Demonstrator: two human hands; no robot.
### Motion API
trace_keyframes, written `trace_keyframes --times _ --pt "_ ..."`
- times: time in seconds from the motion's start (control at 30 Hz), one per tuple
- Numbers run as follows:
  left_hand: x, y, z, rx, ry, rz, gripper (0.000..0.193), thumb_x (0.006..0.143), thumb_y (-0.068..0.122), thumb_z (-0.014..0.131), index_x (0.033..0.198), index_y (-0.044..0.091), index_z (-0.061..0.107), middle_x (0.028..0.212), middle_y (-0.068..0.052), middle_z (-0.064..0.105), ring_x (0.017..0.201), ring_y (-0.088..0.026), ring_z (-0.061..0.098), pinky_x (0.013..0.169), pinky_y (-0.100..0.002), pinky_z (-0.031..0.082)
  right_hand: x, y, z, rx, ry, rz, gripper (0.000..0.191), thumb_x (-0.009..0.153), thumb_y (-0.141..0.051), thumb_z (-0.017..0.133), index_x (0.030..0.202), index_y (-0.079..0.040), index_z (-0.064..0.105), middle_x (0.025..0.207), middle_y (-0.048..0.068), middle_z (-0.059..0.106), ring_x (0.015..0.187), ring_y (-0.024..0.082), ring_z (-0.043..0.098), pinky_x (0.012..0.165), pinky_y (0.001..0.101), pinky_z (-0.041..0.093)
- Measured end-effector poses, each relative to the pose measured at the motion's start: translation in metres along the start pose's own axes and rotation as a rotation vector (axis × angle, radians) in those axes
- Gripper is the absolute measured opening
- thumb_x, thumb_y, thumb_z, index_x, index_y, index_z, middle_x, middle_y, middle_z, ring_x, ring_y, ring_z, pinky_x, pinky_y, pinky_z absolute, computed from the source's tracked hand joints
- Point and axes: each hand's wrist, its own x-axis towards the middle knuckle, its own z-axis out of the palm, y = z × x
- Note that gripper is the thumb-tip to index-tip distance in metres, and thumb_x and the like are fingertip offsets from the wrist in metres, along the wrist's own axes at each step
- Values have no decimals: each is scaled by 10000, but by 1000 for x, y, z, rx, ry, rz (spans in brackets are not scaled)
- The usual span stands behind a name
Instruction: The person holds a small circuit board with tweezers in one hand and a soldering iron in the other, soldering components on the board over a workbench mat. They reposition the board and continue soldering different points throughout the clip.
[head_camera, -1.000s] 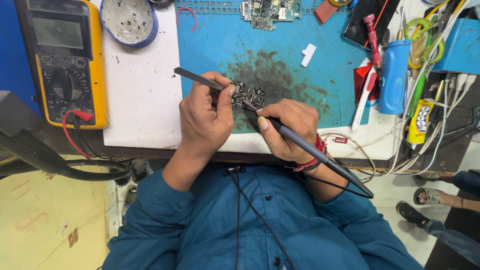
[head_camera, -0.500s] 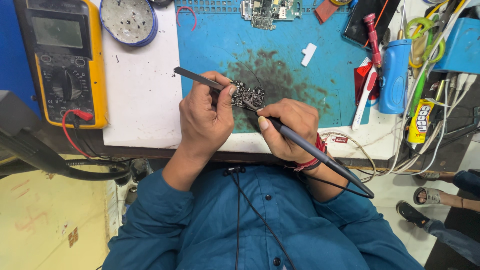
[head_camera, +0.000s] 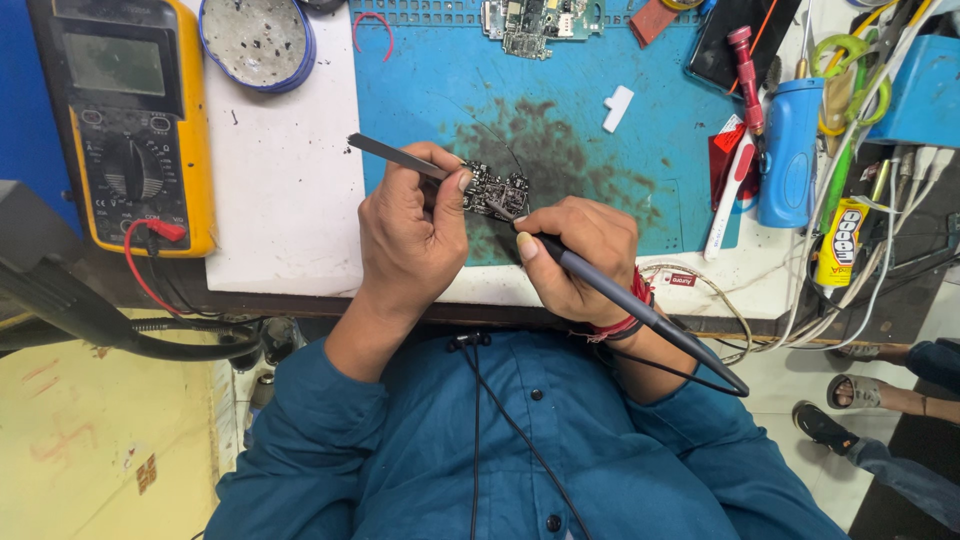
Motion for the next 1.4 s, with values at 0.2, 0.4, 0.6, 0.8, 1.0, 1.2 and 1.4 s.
trace_keyframes --times 0.2,0.4,0.6,0.8,1.0,1.2,1.4 --pt "0 0 0 -4 3 4 114 1050 25 672 1115 24 578 866 -55 687 696 -96 686 603 -251 520 1 0 0 8 -5 -4 111 889 -47 723 986 -26 672 734 96 630 649 263 637 622 366 479" --pt "-1 -1 0 4 5 3 110 1048 22 672 1109 25 581 873 -58 688 684 -95 678 599 -252 516 0 -1 1 6 -2 -3 111 890 -44 721 988 -25 671 742 97 634 656 265 642 626 368 483" --pt "0 -1 0 8 5 11 112 1050 22 671 1114 26 579 882 -57 688 697 -96 682 612 -253 523 0 -1 0 11 -3 -11 107 895 -46 719 988 -26 671 750 98 638 664 264 644 633 368 486" --pt "0 0 0 3 6 4 113 1048 22 673 1112 25 581 877 -58 685 695 -102 684 611 -254 523 1 -1 0 7 -3 -4 111 895 -46 728 991 -22 677 744 98 638 657 264 642 626 367 482" --pt "1 1 -1 0 1 9 104 1054 26 670 1110 24 582 881 -56 685 704 -97 688 616 -250 528 2 -2 0 7 0 -5 111 898 -44 724 996 -23 676 764 103 653 672 264 654 632 361 491" --pt "0 1 0 -2 3 -8 104 1050 27 673 1105 26 585 868 -53 682 695 -99 682 611 -253 524 2 -2 0 5 -1 -3 113 899 -44 725 998 -25 674 766 103 652 677 267 655 638 362 493" --pt "0 1 -1 3 3 7 107 1051 30 674 1109 26 584 886 -59 688 706 -103 691 620 -256 532 1 -2 -1 0 -6 0 111 898 -49 724 994 -26 673 765 104 650 675 268 652 636 365 489"
